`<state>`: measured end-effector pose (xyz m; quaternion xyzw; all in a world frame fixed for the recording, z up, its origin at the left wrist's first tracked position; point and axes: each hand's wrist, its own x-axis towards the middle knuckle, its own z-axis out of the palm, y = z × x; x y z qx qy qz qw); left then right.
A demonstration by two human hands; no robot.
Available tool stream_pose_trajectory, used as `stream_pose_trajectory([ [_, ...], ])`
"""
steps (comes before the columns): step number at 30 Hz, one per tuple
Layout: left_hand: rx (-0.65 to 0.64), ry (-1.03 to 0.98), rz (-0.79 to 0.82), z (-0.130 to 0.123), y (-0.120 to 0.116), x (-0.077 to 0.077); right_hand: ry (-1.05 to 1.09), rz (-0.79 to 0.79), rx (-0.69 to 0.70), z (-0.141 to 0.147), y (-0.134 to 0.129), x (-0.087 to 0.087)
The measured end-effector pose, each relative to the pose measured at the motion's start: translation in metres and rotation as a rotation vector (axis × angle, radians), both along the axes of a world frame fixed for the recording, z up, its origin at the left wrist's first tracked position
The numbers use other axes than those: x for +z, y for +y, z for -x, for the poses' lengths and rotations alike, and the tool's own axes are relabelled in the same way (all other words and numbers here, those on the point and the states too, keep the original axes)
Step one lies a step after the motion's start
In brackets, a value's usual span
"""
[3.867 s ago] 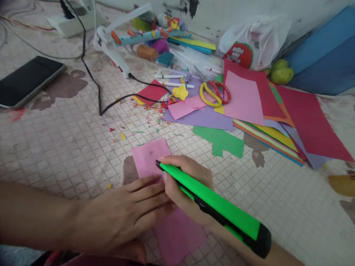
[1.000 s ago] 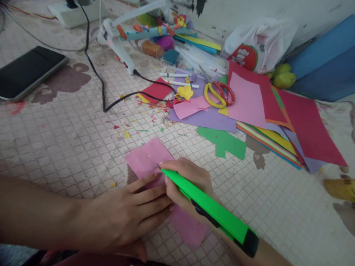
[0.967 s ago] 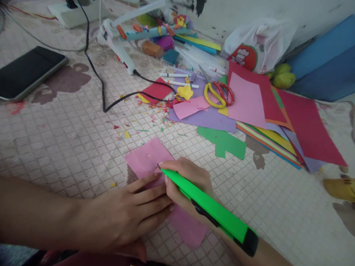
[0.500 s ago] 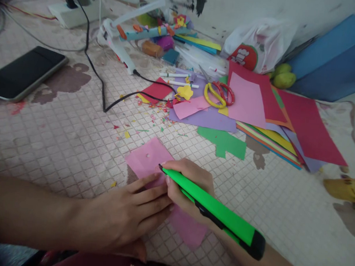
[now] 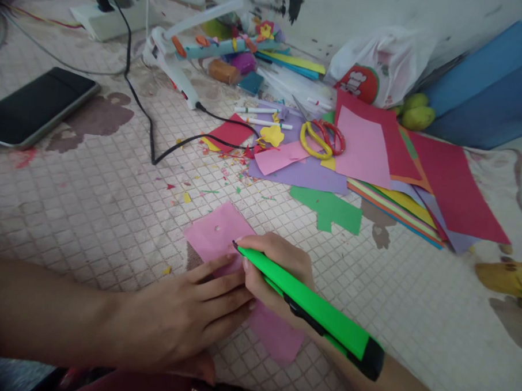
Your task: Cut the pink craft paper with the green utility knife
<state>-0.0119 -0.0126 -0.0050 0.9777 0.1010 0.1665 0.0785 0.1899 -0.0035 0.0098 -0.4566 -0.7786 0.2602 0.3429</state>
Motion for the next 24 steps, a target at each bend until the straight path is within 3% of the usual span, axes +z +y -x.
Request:
stream_pose_trajectory([
  [7, 0.003, -0.001, 0.002, 0.000, 0.000, 0.001, 0.007, 0.065, 0.024, -0.005, -0.001, -0.002],
  [13, 0.011, 0.004, -0.028, 0.001, -0.001, 0.001, 0.022, -0.020, -0.088, -0.003, 0.000, 0.008],
  [18, 0.067, 0.051, -0.024, 0.001, -0.002, 0.001, 0.013, -0.045, -0.100, -0.002, -0.001, 0.012],
  [24, 0.013, -0.110, -0.069, 0.000, -0.001, 0.004, 0.005, -0.070, -0.111, -0.003, -0.005, 0.020],
])
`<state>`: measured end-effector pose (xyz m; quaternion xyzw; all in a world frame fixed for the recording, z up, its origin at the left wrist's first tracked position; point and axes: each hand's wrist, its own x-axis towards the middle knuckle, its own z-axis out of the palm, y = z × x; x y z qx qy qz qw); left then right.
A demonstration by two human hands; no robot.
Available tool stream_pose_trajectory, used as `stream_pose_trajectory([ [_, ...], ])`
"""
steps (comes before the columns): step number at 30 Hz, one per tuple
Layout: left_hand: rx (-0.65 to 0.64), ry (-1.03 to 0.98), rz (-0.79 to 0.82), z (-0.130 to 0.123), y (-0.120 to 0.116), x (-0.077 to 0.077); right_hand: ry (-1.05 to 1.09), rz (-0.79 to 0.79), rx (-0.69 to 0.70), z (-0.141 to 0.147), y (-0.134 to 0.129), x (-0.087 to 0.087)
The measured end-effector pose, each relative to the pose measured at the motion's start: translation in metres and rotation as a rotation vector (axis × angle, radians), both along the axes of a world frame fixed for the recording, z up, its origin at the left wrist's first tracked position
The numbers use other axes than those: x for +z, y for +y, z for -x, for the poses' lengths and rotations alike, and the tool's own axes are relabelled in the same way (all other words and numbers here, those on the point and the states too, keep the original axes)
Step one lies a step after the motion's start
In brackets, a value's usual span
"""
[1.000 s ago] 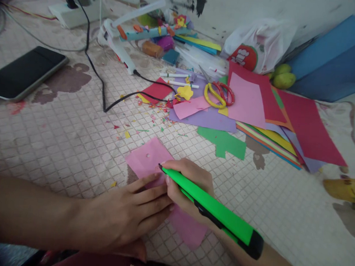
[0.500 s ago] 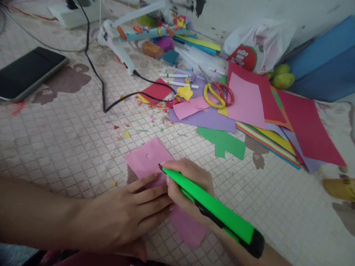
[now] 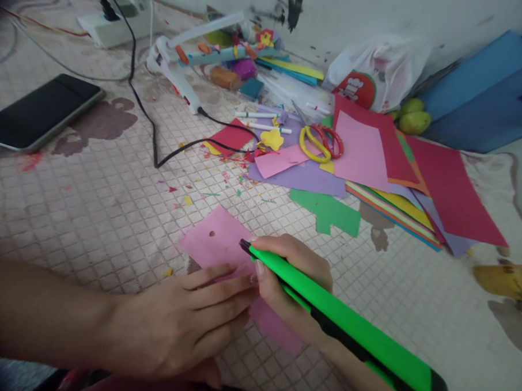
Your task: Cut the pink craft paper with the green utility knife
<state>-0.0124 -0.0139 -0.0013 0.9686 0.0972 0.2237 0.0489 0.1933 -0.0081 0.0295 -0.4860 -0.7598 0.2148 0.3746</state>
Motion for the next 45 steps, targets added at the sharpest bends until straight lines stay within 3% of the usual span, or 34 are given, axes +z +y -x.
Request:
stream_pose_trajectory([
  [4, -0.006, 0.050, 0.013, 0.000, -0.001, 0.000, 0.002, 0.006, 0.001, 0.000, 0.001, 0.000],
  [9, 0.022, 0.165, 0.017, 0.000, -0.002, -0.002, 0.020, 0.107, 0.116, 0.000, 0.001, -0.014],
  [14, 0.022, 0.199, 0.047, 0.000, -0.002, 0.000, 0.012, 0.117, 0.139, -0.001, 0.001, -0.023],
  [45, 0.004, 0.175, 0.031, 0.000, -0.001, -0.001, 0.026, 0.081, 0.223, -0.001, 0.006, -0.026],
])
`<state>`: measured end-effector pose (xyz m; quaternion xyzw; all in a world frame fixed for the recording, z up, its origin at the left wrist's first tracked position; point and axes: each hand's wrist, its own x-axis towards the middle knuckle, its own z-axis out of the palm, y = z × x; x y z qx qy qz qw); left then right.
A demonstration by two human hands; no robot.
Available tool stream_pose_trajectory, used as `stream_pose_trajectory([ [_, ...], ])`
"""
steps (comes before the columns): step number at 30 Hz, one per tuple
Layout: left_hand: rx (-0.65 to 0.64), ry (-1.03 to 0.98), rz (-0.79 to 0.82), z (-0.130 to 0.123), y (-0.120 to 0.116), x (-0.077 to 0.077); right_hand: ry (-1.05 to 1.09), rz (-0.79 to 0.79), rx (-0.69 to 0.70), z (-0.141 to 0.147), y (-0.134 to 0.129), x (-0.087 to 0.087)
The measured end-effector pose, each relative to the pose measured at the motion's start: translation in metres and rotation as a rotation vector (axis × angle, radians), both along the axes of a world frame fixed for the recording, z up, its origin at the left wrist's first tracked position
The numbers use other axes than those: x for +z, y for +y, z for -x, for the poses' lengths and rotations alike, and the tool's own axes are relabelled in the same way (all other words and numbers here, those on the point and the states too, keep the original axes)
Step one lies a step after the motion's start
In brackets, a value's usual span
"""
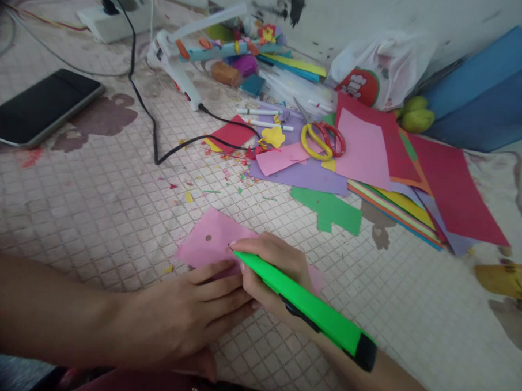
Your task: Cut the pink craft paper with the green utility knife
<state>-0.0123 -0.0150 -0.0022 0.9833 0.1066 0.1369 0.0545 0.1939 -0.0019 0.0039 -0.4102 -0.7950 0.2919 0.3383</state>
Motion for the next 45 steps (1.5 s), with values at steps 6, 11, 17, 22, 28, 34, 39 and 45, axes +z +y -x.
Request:
stream_pose_trajectory([
  [6, 0.024, 0.002, -0.017, 0.000, 0.000, 0.000, 0.038, 0.013, -0.102, 0.001, -0.002, 0.009],
  [11, 0.054, 0.026, 0.018, -0.001, -0.001, -0.001, 0.012, 0.022, -0.130, 0.002, -0.005, 0.012],
  [17, 0.022, -0.178, -0.056, -0.004, 0.000, -0.003, 0.020, -0.001, -0.079, 0.003, -0.005, 0.008],
  [22, 0.009, -0.195, -0.045, -0.004, 0.001, -0.002, 0.021, -0.029, -0.052, 0.005, -0.002, 0.006],
  [28, -0.002, -0.155, -0.017, -0.004, 0.001, -0.001, 0.005, -0.020, -0.046, 0.004, -0.002, 0.002],
  [34, -0.005, -0.153, -0.018, -0.003, 0.001, -0.002, 0.020, -0.027, -0.031, 0.004, -0.001, 0.002],
  [39, -0.007, -0.148, -0.013, -0.003, 0.001, -0.003, 0.046, -0.021, -0.011, 0.006, 0.000, 0.006],
  [45, -0.007, -0.153, -0.007, -0.003, 0.001, -0.002, 0.019, -0.003, 0.010, 0.002, -0.001, 0.002],
])
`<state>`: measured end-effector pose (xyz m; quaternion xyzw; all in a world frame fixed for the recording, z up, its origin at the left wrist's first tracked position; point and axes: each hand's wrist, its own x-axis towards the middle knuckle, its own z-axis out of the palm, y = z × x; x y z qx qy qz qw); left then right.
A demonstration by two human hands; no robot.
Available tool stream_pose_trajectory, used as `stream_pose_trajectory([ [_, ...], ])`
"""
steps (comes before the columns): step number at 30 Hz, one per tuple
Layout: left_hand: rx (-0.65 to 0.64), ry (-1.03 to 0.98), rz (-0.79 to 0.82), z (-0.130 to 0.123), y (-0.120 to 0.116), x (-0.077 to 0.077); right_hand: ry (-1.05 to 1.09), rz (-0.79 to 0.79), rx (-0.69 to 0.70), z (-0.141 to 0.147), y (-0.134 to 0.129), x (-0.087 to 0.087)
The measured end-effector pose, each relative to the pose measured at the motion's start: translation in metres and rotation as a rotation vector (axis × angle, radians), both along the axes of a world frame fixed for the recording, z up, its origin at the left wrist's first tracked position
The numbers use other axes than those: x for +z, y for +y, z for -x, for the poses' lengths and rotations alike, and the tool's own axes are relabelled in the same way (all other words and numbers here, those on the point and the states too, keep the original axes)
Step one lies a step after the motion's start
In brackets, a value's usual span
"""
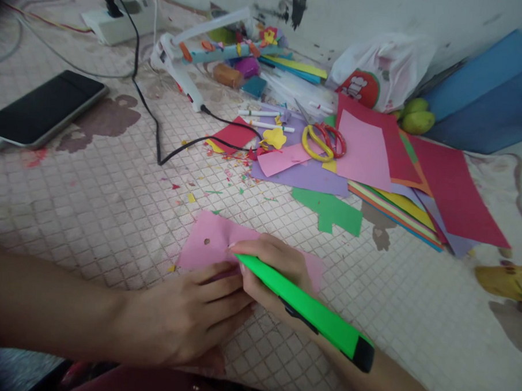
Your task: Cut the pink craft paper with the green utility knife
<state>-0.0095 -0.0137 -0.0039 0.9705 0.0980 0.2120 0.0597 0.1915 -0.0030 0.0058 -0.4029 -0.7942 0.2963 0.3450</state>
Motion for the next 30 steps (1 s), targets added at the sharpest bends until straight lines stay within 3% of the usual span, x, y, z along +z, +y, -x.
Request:
stream_pose_trajectory([
  [6, 0.018, 0.006, -0.050, 0.0010, 0.0001, -0.0001, -0.002, 0.027, -0.103, -0.0024, -0.0013, 0.0030],
  [30, 0.002, 0.031, -0.020, 0.0009, 0.0000, -0.0008, 0.006, -0.039, -0.040, 0.0026, -0.0012, 0.0009],
])
